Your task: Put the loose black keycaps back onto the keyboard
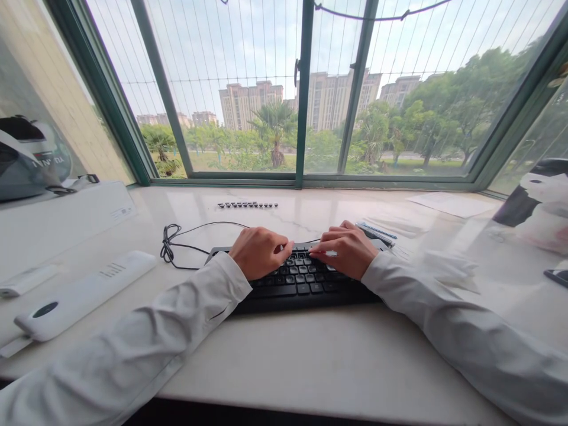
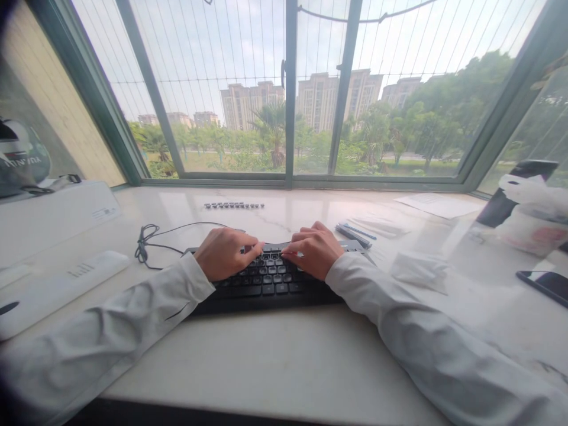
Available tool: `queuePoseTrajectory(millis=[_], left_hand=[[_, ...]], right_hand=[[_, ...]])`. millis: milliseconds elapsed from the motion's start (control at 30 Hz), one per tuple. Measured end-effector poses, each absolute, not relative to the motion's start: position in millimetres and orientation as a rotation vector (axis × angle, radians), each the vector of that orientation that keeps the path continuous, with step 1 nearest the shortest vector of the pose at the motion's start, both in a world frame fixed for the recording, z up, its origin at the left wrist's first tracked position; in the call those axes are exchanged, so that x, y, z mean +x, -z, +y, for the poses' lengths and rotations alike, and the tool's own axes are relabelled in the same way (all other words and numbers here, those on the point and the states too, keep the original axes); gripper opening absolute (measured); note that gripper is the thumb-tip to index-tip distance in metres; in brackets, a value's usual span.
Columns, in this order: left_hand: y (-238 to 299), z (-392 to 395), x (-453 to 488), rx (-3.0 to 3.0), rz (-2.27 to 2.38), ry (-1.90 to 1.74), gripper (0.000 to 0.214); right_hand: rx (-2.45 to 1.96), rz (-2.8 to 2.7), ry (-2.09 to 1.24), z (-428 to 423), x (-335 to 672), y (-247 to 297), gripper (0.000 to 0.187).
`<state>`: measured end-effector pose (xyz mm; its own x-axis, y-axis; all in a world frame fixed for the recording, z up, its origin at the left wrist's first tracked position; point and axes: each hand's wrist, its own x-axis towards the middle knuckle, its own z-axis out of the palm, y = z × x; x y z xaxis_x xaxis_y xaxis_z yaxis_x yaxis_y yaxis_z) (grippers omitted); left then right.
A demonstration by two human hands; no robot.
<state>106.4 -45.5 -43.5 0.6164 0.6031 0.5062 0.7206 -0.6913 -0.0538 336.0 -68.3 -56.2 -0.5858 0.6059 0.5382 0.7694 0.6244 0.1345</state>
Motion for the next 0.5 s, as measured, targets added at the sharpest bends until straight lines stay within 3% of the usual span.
queuePoseTrajectory(millis=[500], left_hand=[[43.6, -44.8, 106.6, -2.586, -1.046, 0.689, 0.047]], right_hand=[[-0.971, -2.51, 0.625, -70.6, 338.6, 50.1, 0.027]])
